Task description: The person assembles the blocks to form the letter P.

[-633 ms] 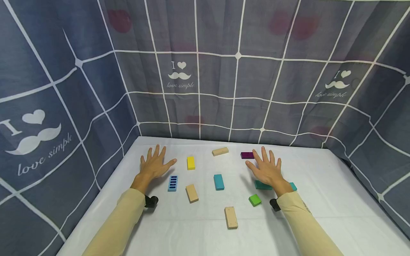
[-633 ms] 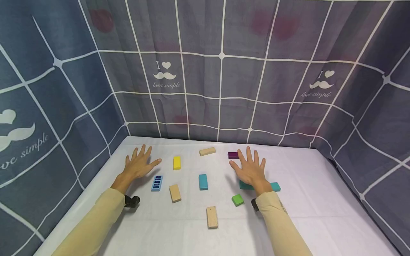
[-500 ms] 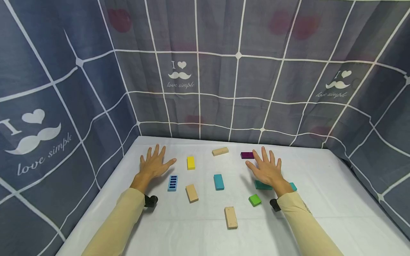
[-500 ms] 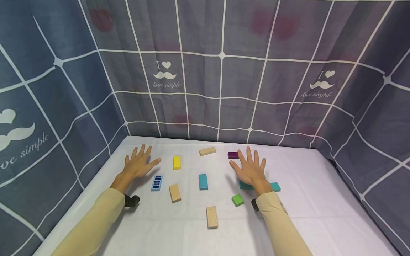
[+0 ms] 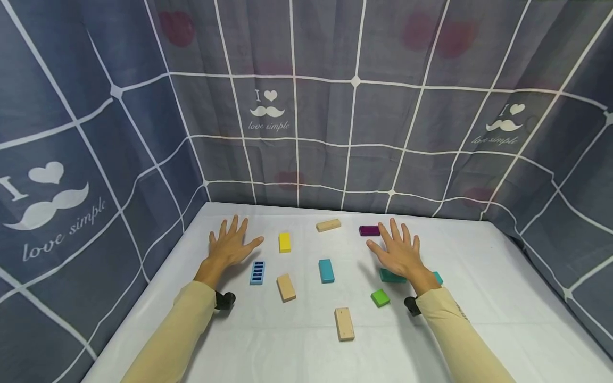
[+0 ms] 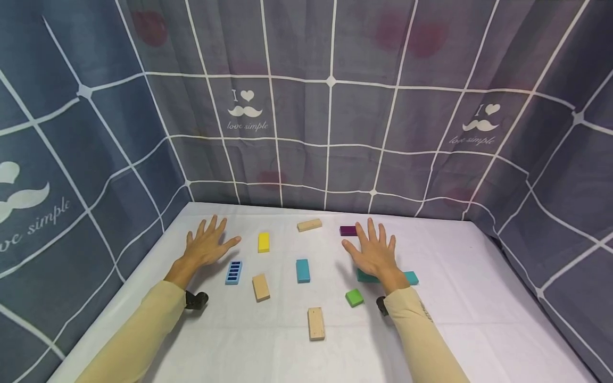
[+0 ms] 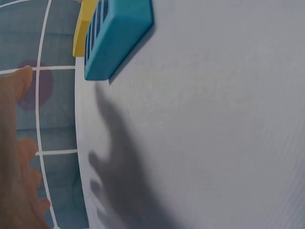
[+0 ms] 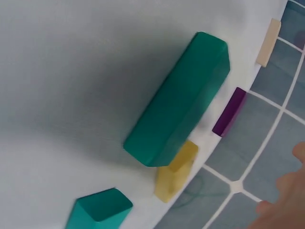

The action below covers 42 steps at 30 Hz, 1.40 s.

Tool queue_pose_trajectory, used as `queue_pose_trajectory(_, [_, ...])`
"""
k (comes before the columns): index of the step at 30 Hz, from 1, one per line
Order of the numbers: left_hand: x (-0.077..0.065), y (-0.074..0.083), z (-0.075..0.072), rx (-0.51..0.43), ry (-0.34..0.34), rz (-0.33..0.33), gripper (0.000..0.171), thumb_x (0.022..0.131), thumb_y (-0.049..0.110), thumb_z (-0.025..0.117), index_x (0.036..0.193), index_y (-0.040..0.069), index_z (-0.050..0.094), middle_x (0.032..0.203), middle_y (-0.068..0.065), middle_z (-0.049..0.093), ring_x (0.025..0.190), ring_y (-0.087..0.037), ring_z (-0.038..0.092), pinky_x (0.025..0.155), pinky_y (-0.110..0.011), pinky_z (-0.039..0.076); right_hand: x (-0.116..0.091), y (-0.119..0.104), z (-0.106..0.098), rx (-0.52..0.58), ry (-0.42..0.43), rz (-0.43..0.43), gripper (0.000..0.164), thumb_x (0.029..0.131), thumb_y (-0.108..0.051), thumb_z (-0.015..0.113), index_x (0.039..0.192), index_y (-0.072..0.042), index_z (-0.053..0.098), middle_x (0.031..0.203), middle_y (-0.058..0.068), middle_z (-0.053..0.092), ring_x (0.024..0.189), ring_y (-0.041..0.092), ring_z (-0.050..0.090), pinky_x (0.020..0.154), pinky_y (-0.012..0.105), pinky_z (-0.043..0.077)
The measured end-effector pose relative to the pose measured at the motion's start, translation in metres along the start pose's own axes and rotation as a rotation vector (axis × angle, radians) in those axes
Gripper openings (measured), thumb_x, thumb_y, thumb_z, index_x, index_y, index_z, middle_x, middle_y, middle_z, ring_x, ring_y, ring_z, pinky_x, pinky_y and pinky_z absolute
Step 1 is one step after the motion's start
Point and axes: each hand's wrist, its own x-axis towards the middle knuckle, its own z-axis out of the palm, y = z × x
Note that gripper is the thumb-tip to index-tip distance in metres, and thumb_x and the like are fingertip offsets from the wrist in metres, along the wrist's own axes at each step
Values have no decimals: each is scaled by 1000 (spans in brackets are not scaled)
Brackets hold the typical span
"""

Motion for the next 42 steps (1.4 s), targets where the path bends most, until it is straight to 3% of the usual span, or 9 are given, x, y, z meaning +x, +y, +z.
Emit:
queue_pose_trajectory(7, [-2, 19, -4, -14, 111, 82, 92, 93, 70, 40, 156, 5, 25, 161, -20, 18, 145, -44, 12, 112, -65, 8, -9, -15, -8, 66, 101, -147, 83, 98, -60, 43, 155, -3, 26, 162, 22, 12, 147, 45, 3, 111, 67, -1])
queue_pose_trajectory(14, [-16, 62, -10, -215, 211, 199, 75, 92, 60, 56, 144, 7, 50, 143, -15, 52, 130, -36, 43, 105, -56, 33, -33, -42, -6, 160, 244, -306, 73, 95, -45, 62, 150, -3, 39, 142, 23, 43, 132, 41, 32, 106, 61, 28])
queue_pose_trajectory(19, [-29, 87, -4, -439, 161, 269, 63, 90, 54, 65, 136, 11, 61, 125, -9, 64, 98, -24, 59, 79, -41, 50, -55, -55, 2, 269, 231, -372, 70, 91, -40, 70, 146, -4, 47, 109, 8, 54, 101, 25, 42, 80, 41, 42])
queue_pose_trajectory(25, [-38, 106, 12, -581, 8, 331, 60, 87, 52, 70, 133, 15, 64, 75, -5, 63, 60, -16, 52, 48, -28, 41, -75, -58, 12, 365, 88, -364, 67, 89, -45, 72, 142, -8, 54, 94, 1, 53, 91, 21, 43, 70, 30, 40])
queue_pose_trajectory(29, [-39, 114, 24, -575, -78, 339, 63, 86, 52, 71, 136, 14, 62, 93, -5, 67, 60, -14, 48, 47, -27, 38, -85, -55, 18, 391, -6, -364, 67, 89, -48, 70, 141, -8, 55, 94, 4, 54, 93, 27, 46, 69, 30, 40])
queue_pose_trajectory(32, [-39, 119, 34, -565, -137, 334, 63, 87, 48, 72, 138, 13, 60, 84, -7, 61, 53, -12, 36, 45, -26, 31, -94, -52, 24, 398, -53, -363, 69, 88, -50, 70, 141, -8, 55, 94, 2, 55, 92, 25, 46, 69, 28, 41])
queue_pose_trajectory(36, [-40, 125, 45, -538, -180, 332, 64, 87, 45, 74, 140, 13, 58, 102, -14, 67, 54, -14, 31, 56, -29, 38, -105, -49, 29, 387, -95, -375, 72, 87, -51, 71, 141, -7, 55, 95, 0, 54, 92, 21, 45, 70, 28, 41])
queue_pose_trajectory(39, [-40, 127, 52, -505, -177, 332, 66, 86, 45, 75, 140, 13, 57, 142, -16, 52, 76, -17, 48, 78, -35, 45, -111, -51, 32, 363, -127, -398, 73, 87, -50, 71, 141, -5, 54, 95, -1, 52, 91, 20, 44, 70, 28, 40])
queue_pose_trajectory(42, [-40, 127, 57, -489, -175, 338, 68, 85, 44, 76, 141, 10, 56, 144, -16, 50, 92, -21, 53, 88, -40, 45, -114, -52, 34, 347, -147, -415, 73, 86, -50, 72, 140, -4, 55, 94, -1, 51, 89, 19, 41, 70, 27, 38])
